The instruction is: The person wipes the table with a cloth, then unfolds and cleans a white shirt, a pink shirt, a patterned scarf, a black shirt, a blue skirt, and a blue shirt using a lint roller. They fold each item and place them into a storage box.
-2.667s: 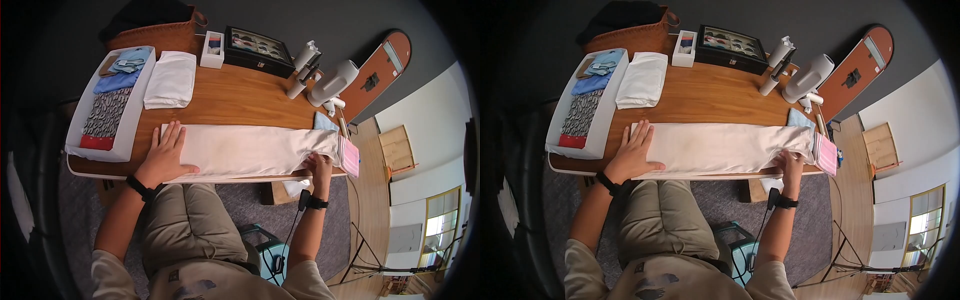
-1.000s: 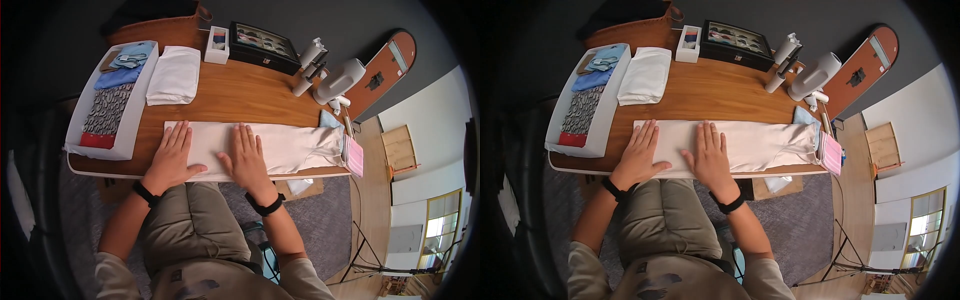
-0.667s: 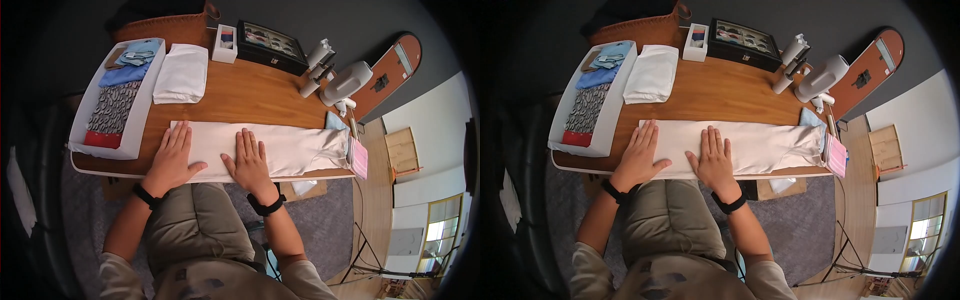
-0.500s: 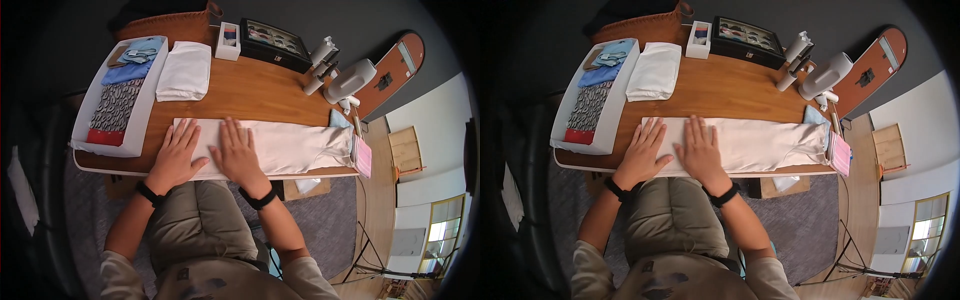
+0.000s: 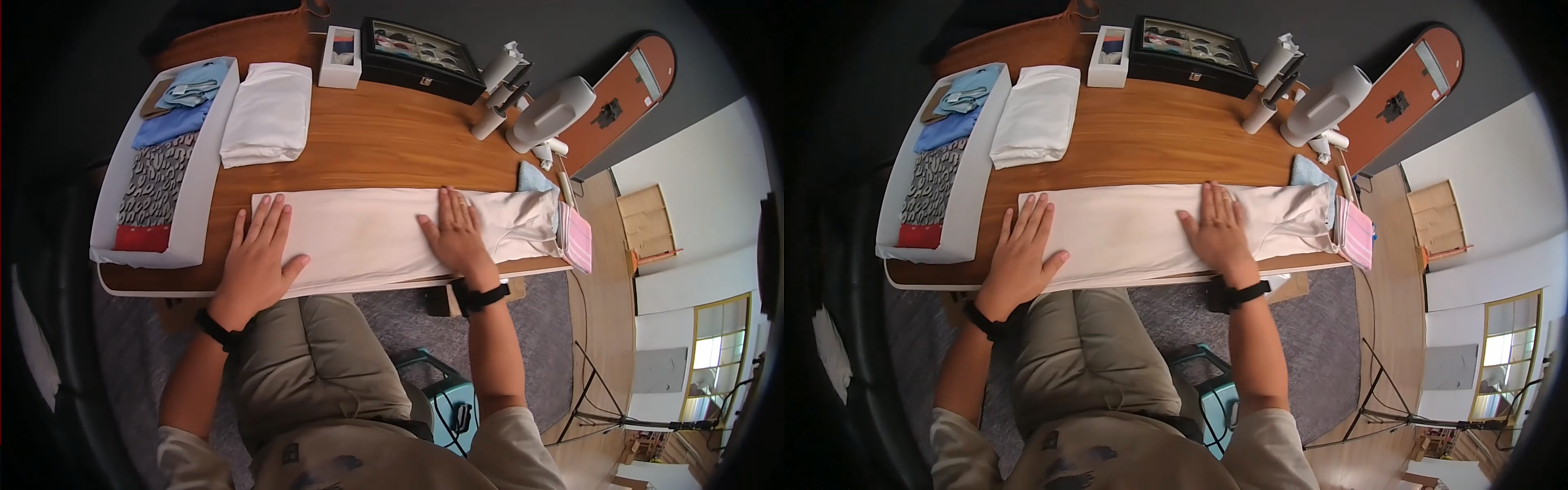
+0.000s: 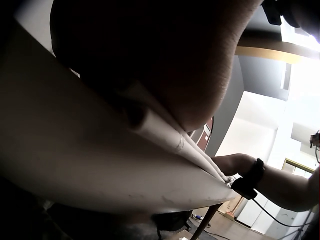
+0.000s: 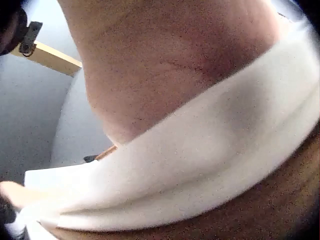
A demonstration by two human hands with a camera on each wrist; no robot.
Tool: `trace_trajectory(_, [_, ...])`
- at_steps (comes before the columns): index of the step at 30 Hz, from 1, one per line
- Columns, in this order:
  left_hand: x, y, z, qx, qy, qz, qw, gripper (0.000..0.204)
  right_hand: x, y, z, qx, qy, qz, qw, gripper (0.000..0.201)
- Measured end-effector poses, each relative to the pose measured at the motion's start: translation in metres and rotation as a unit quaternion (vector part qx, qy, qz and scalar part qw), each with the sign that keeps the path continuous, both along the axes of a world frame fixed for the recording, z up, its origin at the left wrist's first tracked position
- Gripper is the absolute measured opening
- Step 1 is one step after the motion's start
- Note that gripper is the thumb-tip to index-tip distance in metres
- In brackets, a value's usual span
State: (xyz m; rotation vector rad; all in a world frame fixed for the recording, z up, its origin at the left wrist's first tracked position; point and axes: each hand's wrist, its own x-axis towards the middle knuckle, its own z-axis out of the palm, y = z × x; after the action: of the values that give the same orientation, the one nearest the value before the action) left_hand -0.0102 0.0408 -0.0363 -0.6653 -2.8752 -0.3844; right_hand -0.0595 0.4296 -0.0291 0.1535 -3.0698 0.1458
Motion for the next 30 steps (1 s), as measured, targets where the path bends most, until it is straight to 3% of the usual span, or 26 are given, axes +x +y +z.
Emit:
trace_trajectory(3, [0.001, 0.000, 0.002, -0.005, -0.007, 0.003, 1.000, 0.084, -0.007, 0.043, 0.008, 0.008, -0.039, -0.010, 0.999, 0.091])
trace_trajectory(5, [0.001, 0.000, 0.002, -0.005, -0.010, 0.005, 1.000, 0.084, -0.016, 0.076, 0.007, 0.035, -0.056, -0.085, 0.994, 0.094])
trace_trajectory(11, [0.000, 0.001, 0.001, -0.012, -0.012, 0.006, 1.000, 0.084, -0.023, 0.190, 0.008, 0.037, -0.075, -0.148, 0.985, 0.095])
trace_trajectory(14, [0.001, 0.000, 0.003, -0.003, -0.018, 0.007, 1.000, 0.084, -0.014, 0.219, 0.013, 0.020, -0.053, -0.240, 0.969, 0.090])
trace_trajectory(18, [0.002, 0.002, 0.005, 0.002, -0.025, 0.015, 1.000, 0.084, -0.019, 0.231, 0.008, 0.039, -0.039, -0.234, 0.971, 0.088])
trace_trajectory(19, [0.003, 0.003, 0.005, 0.008, -0.025, 0.015, 1.000, 0.085, -0.017, 0.221, 0.010, 0.036, -0.039, -0.228, 0.972, 0.088])
trace_trajectory(21, [0.002, 0.000, 0.003, 0.009, -0.023, 0.023, 0.999, 0.085, -0.011, 0.193, 0.013, 0.138, 0.089, -0.172, 0.971, 0.086])
trace_trajectory(22, [0.002, 0.000, 0.000, 0.017, -0.017, 0.020, 1.000, 0.085, -0.009, 0.164, 0.019, 0.125, 0.142, -0.104, 0.976, 0.081])
trace_trajectory(23, [0.002, 0.000, -0.002, 0.024, -0.011, 0.014, 1.000, 0.085, -0.005, 0.136, 0.008, -0.025, 0.197, -0.010, 0.980, 0.077])
trace_trajectory(24, [0.002, 0.000, -0.002, 0.025, -0.013, 0.013, 1.000, 0.086, 0.008, 0.092, 0.010, -0.085, 0.213, 0.078, 0.970, 0.075])
trace_trajectory(26, [0.002, -0.001, -0.003, 0.016, -0.009, 0.017, 1.000, 0.087, 0.035, -0.007, 0.030, -0.164, 0.139, 0.098, 0.972, 0.077])
trace_trajectory(28, [0.003, 0.000, -0.004, 0.010, -0.002, 0.019, 1.000, 0.087, 0.047, -0.072, 0.026, -0.217, 0.086, 0.140, 0.962, 0.080])
trace_trajectory(30, [0.003, -0.001, -0.004, 0.013, -0.008, 0.022, 1.000, 0.088, 0.051, -0.123, 0.031, -0.386, 0.008, 0.141, 0.912, 0.078])
